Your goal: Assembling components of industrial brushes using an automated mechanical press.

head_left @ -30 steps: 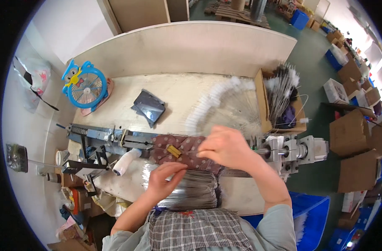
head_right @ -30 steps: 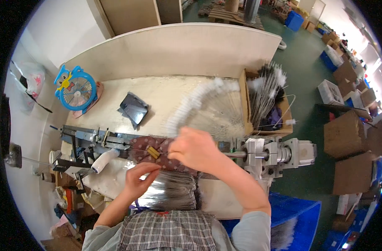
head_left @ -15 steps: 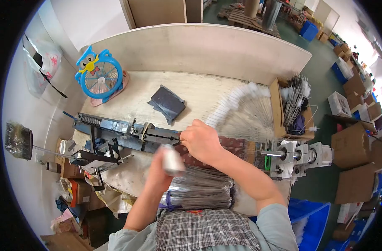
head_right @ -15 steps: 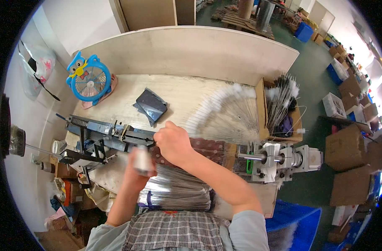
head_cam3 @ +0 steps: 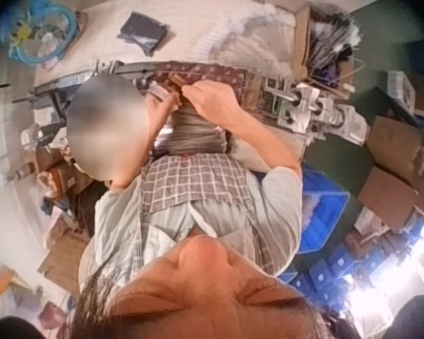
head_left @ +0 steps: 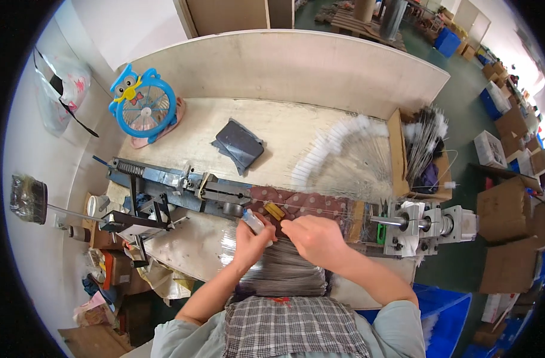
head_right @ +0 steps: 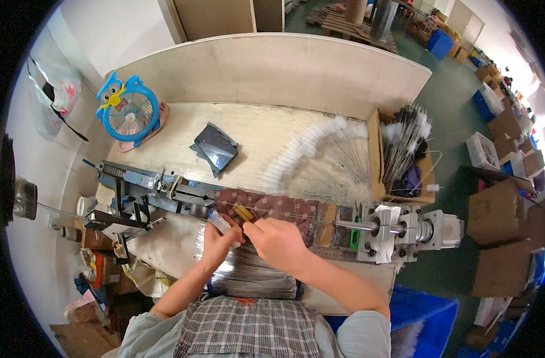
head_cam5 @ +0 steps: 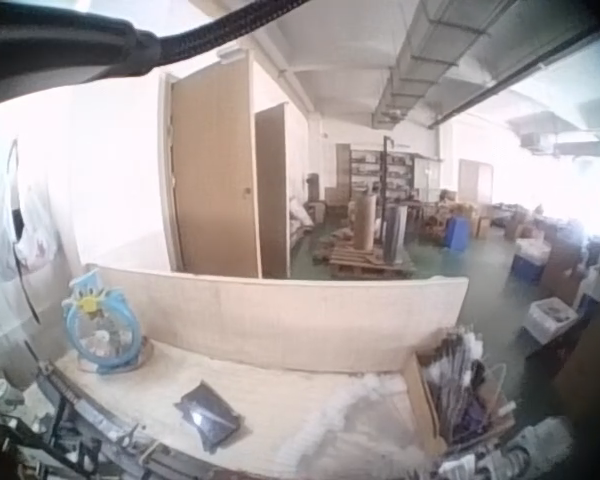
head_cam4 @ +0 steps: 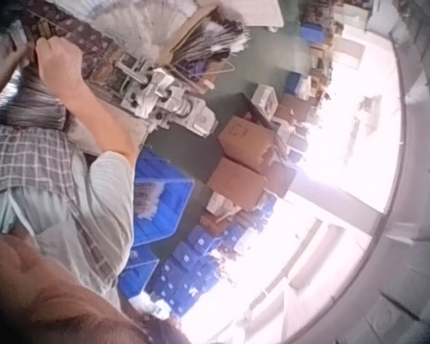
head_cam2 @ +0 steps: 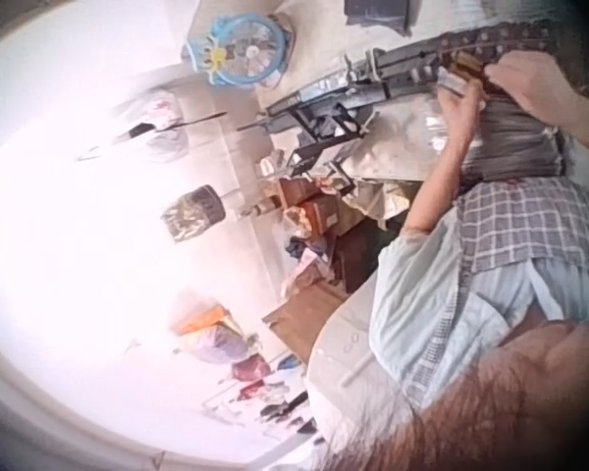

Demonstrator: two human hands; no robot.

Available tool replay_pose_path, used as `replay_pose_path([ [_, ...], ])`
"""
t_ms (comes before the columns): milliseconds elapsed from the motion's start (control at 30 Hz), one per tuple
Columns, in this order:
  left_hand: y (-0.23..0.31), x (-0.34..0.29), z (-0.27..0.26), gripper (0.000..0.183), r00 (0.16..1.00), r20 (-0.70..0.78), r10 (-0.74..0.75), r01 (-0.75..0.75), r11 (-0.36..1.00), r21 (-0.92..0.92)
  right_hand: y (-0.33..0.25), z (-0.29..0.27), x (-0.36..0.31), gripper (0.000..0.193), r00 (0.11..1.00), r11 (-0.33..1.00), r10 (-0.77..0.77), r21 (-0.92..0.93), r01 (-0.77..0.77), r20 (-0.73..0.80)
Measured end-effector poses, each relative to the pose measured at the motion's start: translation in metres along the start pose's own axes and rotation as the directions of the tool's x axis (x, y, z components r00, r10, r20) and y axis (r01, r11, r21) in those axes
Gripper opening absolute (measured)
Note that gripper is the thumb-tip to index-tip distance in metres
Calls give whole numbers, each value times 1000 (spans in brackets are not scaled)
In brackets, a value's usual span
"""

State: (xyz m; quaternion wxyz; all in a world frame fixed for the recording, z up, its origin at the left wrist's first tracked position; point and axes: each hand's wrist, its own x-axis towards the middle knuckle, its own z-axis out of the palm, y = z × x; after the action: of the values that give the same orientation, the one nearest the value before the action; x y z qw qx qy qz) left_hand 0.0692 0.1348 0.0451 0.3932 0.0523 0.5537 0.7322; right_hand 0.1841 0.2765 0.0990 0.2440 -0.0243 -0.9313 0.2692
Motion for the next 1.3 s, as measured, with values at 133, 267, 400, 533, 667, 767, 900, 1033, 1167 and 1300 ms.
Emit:
replay_pose_path([
  [133,15,6,-13,15,977,102,186,-197,615,763,23,43,8,22,988,995,-92,-41,87,-123],
  [267,15,5,-41,17,983,151,101,-181,546,818,32,60,9,16,997,987,-61,-146,66,42],
  [400,25,-13,-107,28,926,-375,43,-47,999,-1,16,28,6,16,994,1000,31,-5,-30,106],
  [533,41,-24,-165,22,908,-396,-137,-12,936,-353,9,22,11,18,992,997,61,43,-66,111],
  [667,37,-24,-187,19,879,-467,-99,-64,945,-320,5,24,17,18,991,997,44,55,-51,128],
  [767,33,-22,-187,17,878,-459,-139,-77,904,-421,2,22,17,18,988,997,40,56,-49,151],
  [900,25,-18,-189,14,878,-467,-103,-125,893,-432,-3,5,16,18,984,998,30,50,-40,176],
  [1033,21,-19,-140,11,849,-516,116,-278,928,-248,-7,-25,20,19,1000,1000,-2,-8,2,30],
  [1167,14,-33,-30,11,984,-43,174,-177,981,-82,8,-43,29,15,986,982,168,-83,-168,-3],
  [1300,10,-10,43,16,980,167,103,-91,993,-78,23,-48,16,20,917,883,378,247,-399,129],
])
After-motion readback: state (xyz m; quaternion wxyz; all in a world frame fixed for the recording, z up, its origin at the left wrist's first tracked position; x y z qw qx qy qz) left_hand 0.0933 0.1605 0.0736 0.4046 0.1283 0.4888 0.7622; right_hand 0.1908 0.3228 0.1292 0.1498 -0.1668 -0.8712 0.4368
